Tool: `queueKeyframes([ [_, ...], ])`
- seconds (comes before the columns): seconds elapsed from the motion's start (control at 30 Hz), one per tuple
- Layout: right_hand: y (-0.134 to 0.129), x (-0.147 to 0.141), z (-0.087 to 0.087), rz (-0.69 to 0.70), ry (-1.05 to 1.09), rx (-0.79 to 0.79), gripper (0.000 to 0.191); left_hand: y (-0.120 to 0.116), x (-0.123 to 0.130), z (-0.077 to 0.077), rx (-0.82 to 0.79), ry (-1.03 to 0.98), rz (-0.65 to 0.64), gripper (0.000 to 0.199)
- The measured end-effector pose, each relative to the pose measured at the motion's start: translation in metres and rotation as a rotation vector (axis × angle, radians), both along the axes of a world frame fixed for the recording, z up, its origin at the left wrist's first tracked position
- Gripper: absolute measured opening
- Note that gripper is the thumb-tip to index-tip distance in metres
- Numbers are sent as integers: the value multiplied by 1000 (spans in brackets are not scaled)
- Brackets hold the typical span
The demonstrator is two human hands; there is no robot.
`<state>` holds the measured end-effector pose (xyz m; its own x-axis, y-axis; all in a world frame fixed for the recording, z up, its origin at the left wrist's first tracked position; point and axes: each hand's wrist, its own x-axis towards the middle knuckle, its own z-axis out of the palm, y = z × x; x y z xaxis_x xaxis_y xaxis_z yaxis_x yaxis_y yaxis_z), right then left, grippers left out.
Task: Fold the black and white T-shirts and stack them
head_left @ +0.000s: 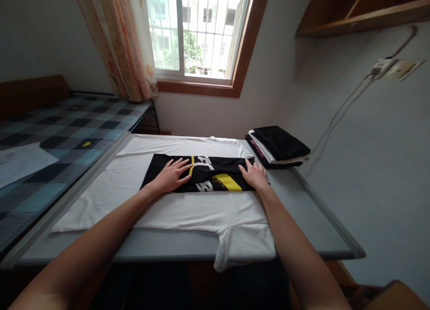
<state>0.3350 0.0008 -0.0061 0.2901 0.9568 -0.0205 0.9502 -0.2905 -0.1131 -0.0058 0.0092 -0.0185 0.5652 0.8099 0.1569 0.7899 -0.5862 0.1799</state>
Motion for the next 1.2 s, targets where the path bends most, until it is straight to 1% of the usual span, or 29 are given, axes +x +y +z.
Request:
queueKeyframes([
  [0.43, 0, 1, -1, 3, 9, -2, 65, -1, 1, 2, -5, -1, 0, 53],
  [0.7, 0, 1, -1, 3, 11, 1, 64, 0, 0, 0, -3, -10, 2, 52],
  [1.2, -1, 0, 1, 3, 19, -6, 64, 0, 0, 1, -3, 10, 5, 53],
])
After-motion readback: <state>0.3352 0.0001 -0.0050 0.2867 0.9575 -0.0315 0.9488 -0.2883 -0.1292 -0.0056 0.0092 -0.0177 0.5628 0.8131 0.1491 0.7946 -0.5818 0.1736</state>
